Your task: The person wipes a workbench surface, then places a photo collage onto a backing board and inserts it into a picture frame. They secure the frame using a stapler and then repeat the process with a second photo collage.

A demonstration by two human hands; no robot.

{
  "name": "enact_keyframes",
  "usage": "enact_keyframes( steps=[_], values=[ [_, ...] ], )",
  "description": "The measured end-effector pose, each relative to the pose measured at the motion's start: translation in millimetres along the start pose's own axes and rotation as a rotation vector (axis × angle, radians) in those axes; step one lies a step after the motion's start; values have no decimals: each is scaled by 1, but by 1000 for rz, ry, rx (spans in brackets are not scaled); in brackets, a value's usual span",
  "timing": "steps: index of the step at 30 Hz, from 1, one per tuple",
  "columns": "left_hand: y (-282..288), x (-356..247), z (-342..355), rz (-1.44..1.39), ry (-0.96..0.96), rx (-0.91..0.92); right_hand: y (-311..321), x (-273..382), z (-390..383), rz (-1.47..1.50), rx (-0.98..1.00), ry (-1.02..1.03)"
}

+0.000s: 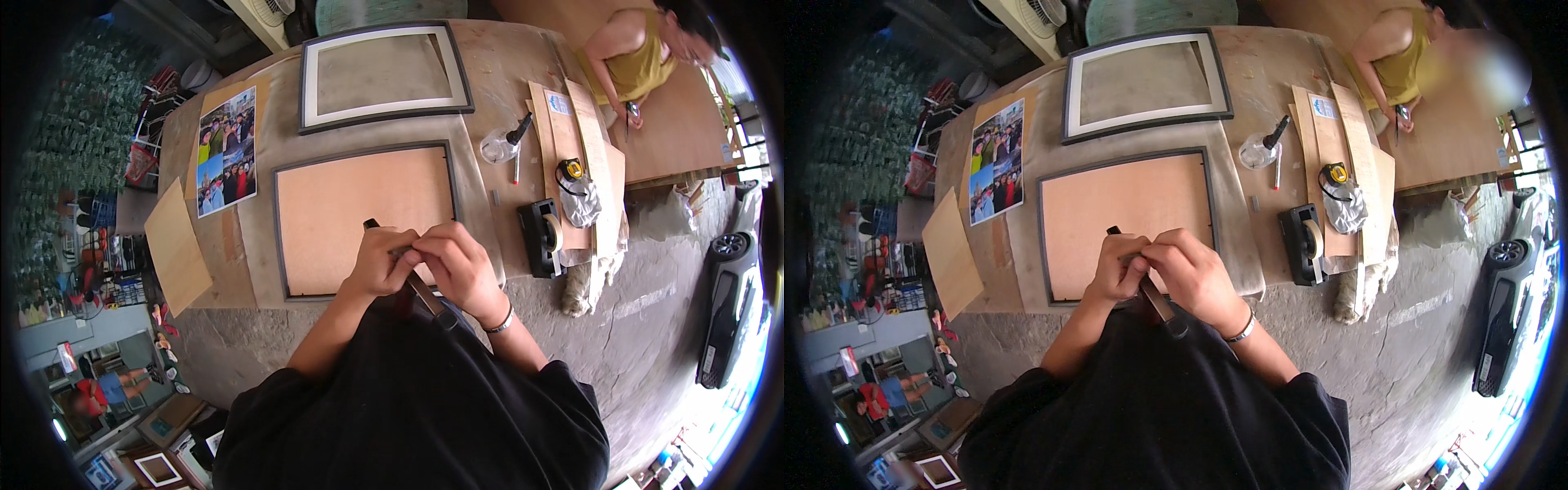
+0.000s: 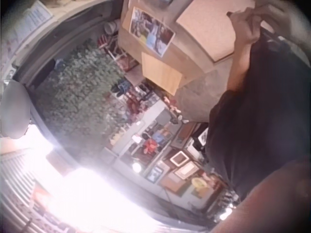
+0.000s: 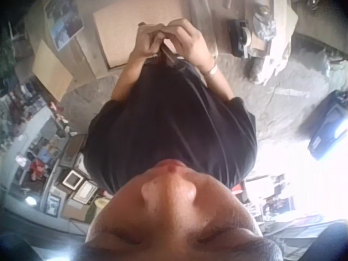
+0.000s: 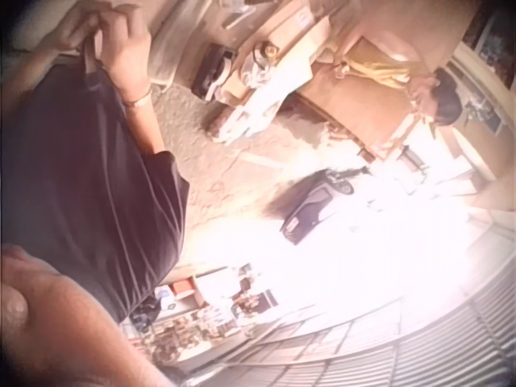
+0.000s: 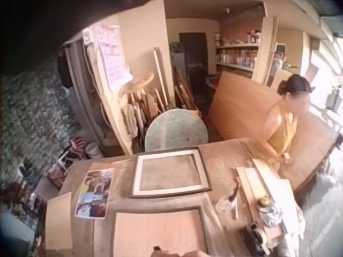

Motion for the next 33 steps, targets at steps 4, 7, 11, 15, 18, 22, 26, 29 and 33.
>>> enact_keyframes(
  steps=[4,7,11,15,18,22,26,29,33],
  values=[
    [-4,-4,-3,100,-221,27,13,-14,-4,134,-70,-408],
    [-10,-25,-6,203,-401,148,19,-13,8,170,-53,-585],
    [-14,-40,-17,207,-663,73,-4,6,33,137,266,-511],
    [-7,-37,-24,147,-702,18,-11,24,43,-18,362,-433],
    [4,-32,-33,130,-718,-13,-20,33,39,-20,470,-454],
    [23,-24,-48,106,-710,-35,-55,46,43,-131,539,-421],
    [47,-28,-59,111,-703,-25,-85,60,46,-191,629,-359],
    [66,-27,-65,97,-677,-23,-106,69,50,-242,722,-283],
    [86,-24,-71,58,-670,-33,-129,76,58,-218,801,-220]
  ],
)
Point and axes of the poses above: each hand's wrist, its own z-axis towards the middle knuckle, its own y-axis out of the back of the hand, x = y × z, the point moved 3 cm from there along z, towards the middle knuckle, and after that the axes turned 12 degrees about -x, right-handed, at the moved point
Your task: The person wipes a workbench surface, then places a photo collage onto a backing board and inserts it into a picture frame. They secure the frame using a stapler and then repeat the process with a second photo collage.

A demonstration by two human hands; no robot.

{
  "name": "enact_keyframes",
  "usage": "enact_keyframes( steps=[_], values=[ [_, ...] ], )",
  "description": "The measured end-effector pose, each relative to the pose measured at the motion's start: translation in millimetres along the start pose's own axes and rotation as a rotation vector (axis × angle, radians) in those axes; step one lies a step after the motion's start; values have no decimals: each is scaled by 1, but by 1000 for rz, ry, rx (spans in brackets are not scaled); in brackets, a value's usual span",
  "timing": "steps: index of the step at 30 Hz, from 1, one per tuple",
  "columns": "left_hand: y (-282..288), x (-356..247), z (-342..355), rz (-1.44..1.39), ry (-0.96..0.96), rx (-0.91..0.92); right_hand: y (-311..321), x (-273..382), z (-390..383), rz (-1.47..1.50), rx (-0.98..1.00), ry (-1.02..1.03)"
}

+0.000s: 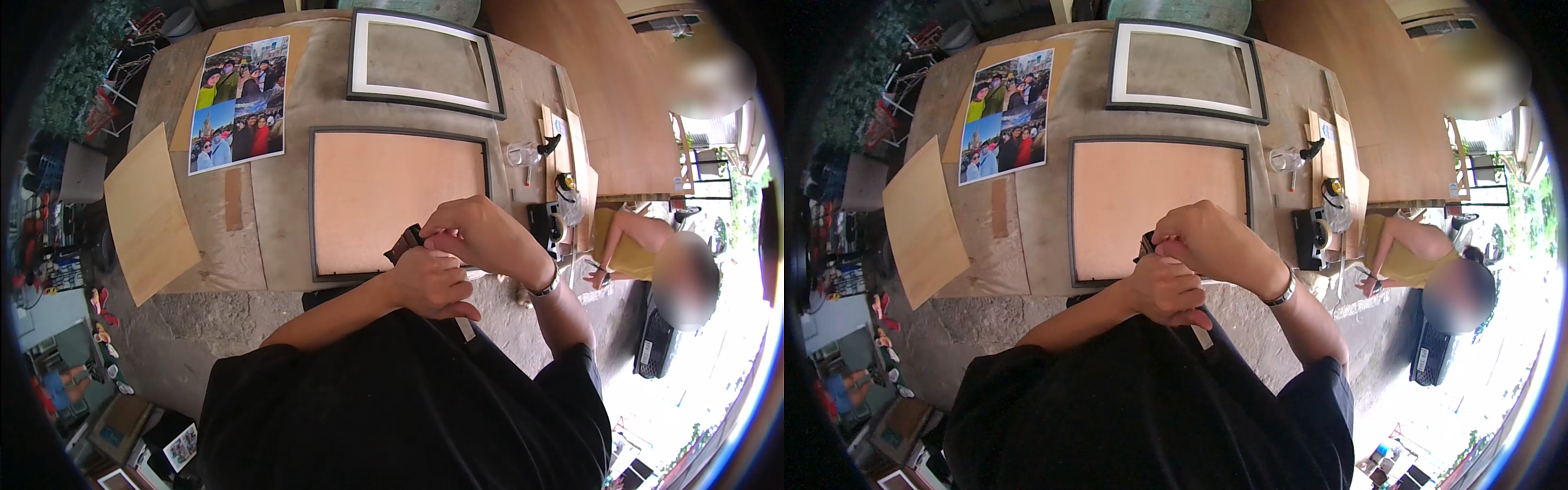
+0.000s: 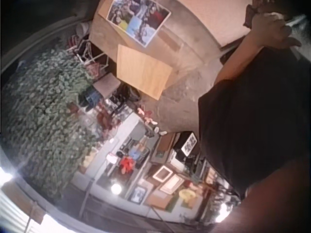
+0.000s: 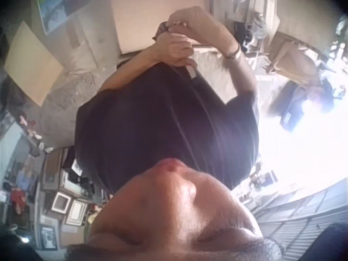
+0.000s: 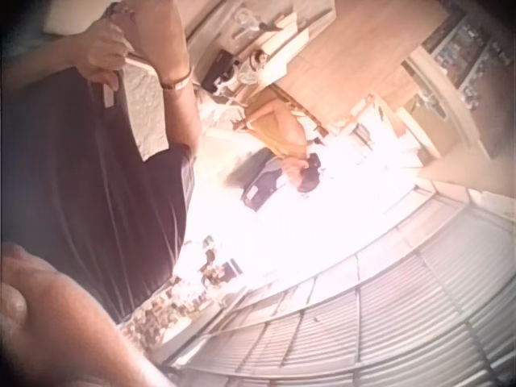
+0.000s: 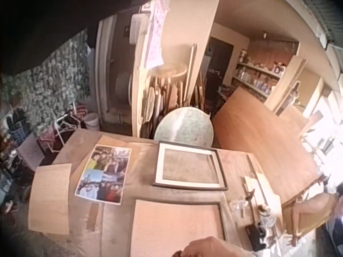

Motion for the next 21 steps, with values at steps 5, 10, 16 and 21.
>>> enact_keyframes(
  steps=[5,10,16,21],
  values=[
    [15,4,-1,-40,-55,-42,4,10,5,137,-123,-172],
    [38,5,-1,-32,-62,-22,-4,-41,-44,353,-459,-466],
    [60,11,8,-1,-108,-29,-120,-29,-110,765,-375,-472],
    [66,15,37,8,-142,-64,-154,-35,-111,727,-681,-515]
  ],
)
Point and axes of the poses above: each hand's wrist, its own z-axis towards the middle knuckle, its own y-axis out of the back of the hand, x = y × z, the point moved 3 cm from there along z, towards the middle knuckle, and after that the axes turned 12 degrees about -x, right-handed, at the moved point
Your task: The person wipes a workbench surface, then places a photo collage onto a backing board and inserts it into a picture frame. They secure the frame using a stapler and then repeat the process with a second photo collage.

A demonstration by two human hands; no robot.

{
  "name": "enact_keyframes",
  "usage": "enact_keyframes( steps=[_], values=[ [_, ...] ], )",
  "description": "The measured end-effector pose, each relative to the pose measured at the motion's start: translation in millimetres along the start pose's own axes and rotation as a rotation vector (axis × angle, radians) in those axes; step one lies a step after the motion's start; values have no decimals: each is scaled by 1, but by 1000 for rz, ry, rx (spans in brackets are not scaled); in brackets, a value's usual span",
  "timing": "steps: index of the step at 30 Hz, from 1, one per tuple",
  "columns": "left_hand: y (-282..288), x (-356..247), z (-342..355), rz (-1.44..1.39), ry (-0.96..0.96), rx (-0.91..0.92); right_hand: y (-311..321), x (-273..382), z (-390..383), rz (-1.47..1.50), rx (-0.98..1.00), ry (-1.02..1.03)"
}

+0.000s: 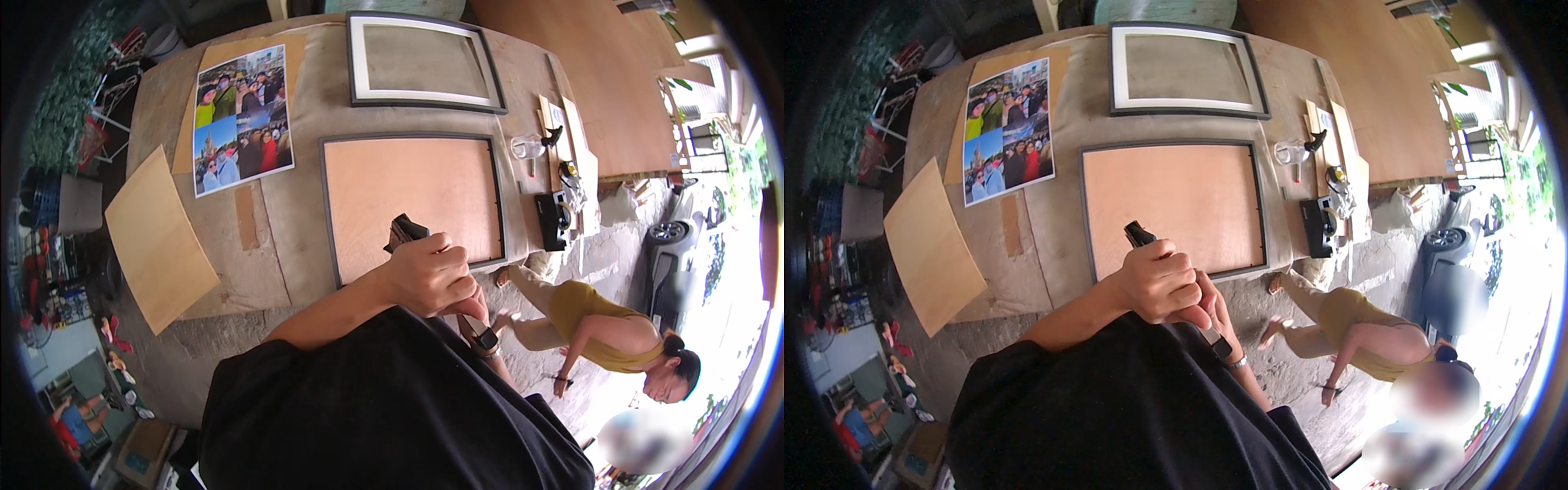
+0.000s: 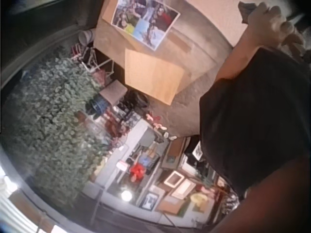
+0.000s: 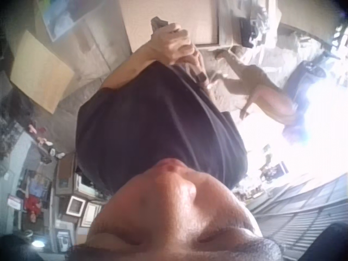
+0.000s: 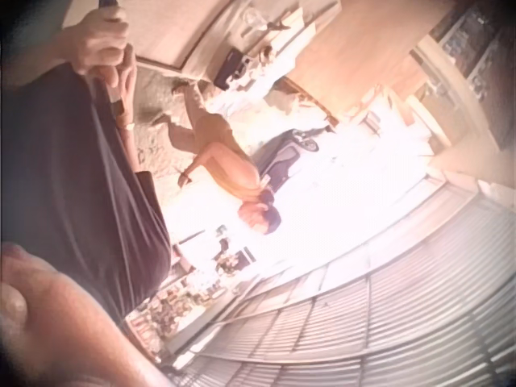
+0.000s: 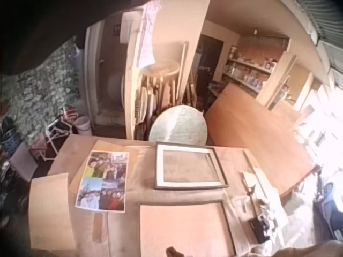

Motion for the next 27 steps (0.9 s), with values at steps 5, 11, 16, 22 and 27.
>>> enact_keyframes(
  steps=[5,11,16,22,27],
  values=[
    [-25,11,10,20,-59,-101,9,-39,17,-39,-250,87],
    [-25,-29,33,-77,-65,106,-14,3,7,54,-23,79],
    [-46,-51,29,-172,-72,238,-12,17,-23,37,-47,46],
    [-51,-36,11,-72,4,409,-10,-45,-4,25,-263,85],
    [-11,17,16,-131,231,349,-4,-5,-10,-3,-52,85]
  ],
)
Point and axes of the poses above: each hand's wrist, its own z-axis towards the middle knuckle, its own y-axis out of the back of the hand, x = y × z, the point moved 3 cm from there along z, towards the middle knuckle, and after that the axes turned 12 degrees about -x, right-handed, at the moved point
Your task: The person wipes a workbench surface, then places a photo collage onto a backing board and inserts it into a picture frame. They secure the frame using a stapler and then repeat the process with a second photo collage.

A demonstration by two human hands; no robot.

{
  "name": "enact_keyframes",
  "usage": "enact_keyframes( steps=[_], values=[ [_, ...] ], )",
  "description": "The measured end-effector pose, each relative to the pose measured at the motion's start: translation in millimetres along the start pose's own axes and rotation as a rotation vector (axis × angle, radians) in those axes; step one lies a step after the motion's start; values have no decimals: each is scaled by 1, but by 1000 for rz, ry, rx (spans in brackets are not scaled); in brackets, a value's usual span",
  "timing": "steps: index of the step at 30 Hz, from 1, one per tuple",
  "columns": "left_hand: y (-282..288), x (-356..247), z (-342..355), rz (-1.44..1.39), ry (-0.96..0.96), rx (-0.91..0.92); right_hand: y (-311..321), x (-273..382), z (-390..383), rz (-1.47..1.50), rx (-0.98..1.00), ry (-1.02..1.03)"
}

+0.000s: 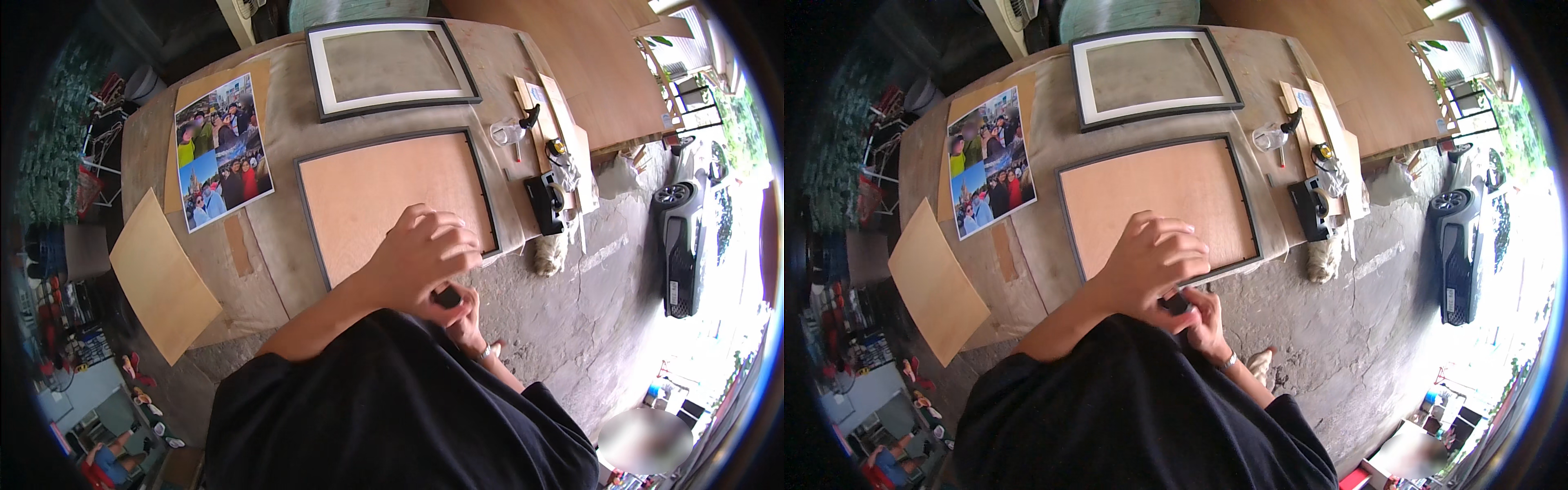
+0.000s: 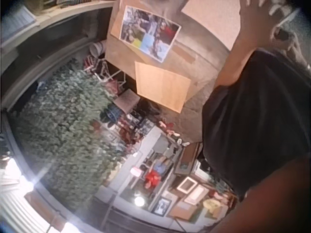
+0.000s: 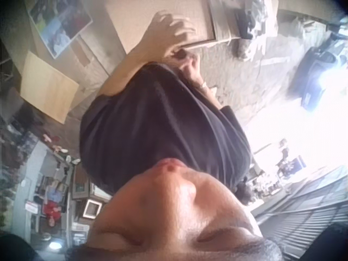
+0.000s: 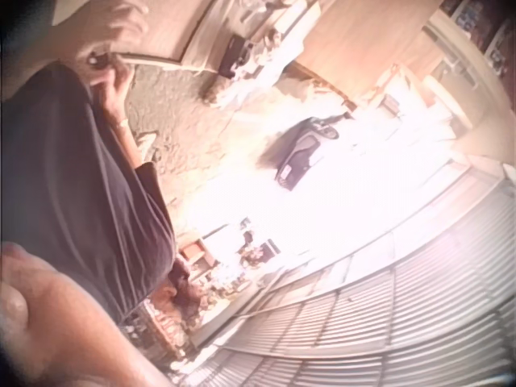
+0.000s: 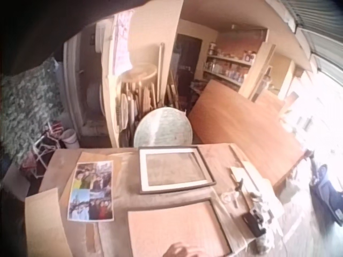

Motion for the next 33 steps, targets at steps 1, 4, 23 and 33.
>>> enact_keyframes(
  steps=[1,4,23,33],
  values=[
    [6,3,0,-31,36,-1,-5,24,-2,27,-35,-3],
    [5,6,-5,-46,69,-127,-13,43,-7,49,-92,-16],
    [-168,182,-56,-42,859,-427,91,-72,123,-341,133,-447],
    [-232,311,-68,638,827,-226,97,-97,295,-707,-17,-389]
  ],
)
Point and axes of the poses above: each hand's wrist, its own z-axis towards the middle knuckle, its own y-axis out of the back of the hand, x = y × z, the point moved 3 cm from there along z, towards the middle knuckle, and after that the axes turned 12 degrees about -x, right-handed, at the moved point
